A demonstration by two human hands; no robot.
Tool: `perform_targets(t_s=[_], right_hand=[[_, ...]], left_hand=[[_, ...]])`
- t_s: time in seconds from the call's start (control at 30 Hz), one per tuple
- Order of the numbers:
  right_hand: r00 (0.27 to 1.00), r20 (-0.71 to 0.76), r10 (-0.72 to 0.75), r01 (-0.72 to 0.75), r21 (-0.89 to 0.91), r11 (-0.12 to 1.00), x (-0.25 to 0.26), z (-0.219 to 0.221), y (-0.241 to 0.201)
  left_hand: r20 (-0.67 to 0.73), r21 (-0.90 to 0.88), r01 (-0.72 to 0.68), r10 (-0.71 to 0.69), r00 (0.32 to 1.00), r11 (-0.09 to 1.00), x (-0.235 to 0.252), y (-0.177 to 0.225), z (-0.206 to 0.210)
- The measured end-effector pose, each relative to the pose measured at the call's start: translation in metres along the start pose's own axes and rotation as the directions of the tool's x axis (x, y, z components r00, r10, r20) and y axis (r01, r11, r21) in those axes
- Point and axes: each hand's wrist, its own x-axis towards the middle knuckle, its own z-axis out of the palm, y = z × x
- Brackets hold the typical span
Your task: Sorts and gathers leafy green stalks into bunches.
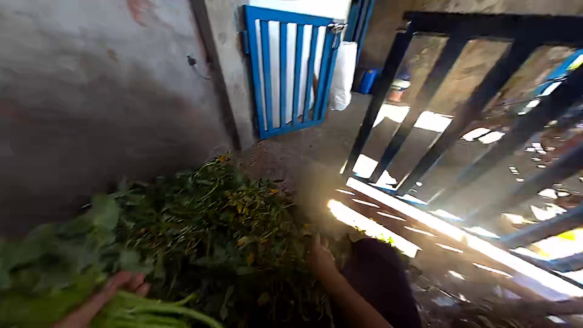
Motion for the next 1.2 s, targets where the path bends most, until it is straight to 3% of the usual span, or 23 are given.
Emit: perform_targets(t_s=[0.03,0.1,0.2,0.37,0.47,0.57,0.63,0.73,0.83,0.93,1.0,1.07,1.13,1.2], right_hand=[[1.0,0.005,-0.003,0.003,-0.107,0.994,0.004,0.014,-0.008],[0.988,0.049,-0.146,0.152,-0.169,0.974,0.005,0.046,-0.026],[0.924,0.212,-0.318,0.364,-0.231,0.903,0.012,0.099,-0.052],[0.885,0.458,-0.091,0.318,-0.448,0.835,0.038,0.187,-0.049],[0.889,0.443,-0.115,0.354,-0.507,0.785,0.052,0.217,-0.028],[0.862,0.492,-0.123,0.391,-0.49,0.779,0.053,0.219,-0.03],[0.818,0.561,-0.129,0.393,-0.38,0.837,0.058,0.211,-0.041],[0.761,0.574,-0.303,0.277,0.135,0.951,0.049,0.18,-0.054],[0.748,0.545,-0.38,0.1,0.473,0.875,0.023,0.132,-0.062],[0.649,0.62,-0.441,-0.059,0.618,0.784,0.022,0.111,-0.047],[0.623,0.686,-0.375,-0.026,0.497,0.867,0.034,0.111,-0.027],[0.728,0.666,-0.161,0.162,0.061,0.985,0.05,0.115,-0.012],[0.859,0.511,-0.034,0.24,-0.342,0.909,0.056,0.117,-0.009],[0.922,0.372,-0.105,0.258,-0.389,0.884,0.053,0.114,-0.013]], left_hand=[[-0.082,0.022,-0.012,0.014,0.997,1.0,0.001,0.001,0.0],[-0.255,0.037,-0.057,0.065,0.965,0.998,0.003,0.0,0.002],[-0.355,0.02,-0.089,0.09,0.93,0.996,0.005,0.003,0.0],[-0.423,-0.042,-0.082,0.057,0.905,0.996,0.003,0.008,0.003],[-0.427,-0.067,-0.08,0.044,0.903,0.995,0.0,0.012,0.003],[-0.442,-0.073,-0.095,0.053,0.895,0.993,0.001,0.014,0.001],[-0.462,-0.083,-0.108,0.057,0.885,0.991,0.001,0.016,0.002],[-0.476,-0.104,-0.119,0.056,0.878,0.987,0.001,0.018,0.003],[-0.477,-0.114,-0.109,0.042,0.878,0.988,-0.001,0.017,0.004],[-0.481,-0.108,-0.107,0.042,0.876,0.988,-0.002,0.018,0.006],[-0.485,-0.112,-0.111,0.043,0.873,0.987,-0.002,0.019,0.006],[-0.497,-0.11,-0.116,0.046,0.867,0.987,-0.003,0.019,0.008],[-0.499,-0.108,-0.119,0.05,0.865,0.987,-0.003,0.02,0.008],[-0.503,-0.1,-0.11,0.045,0.863,0.989,-0.003,0.02,0.009]])
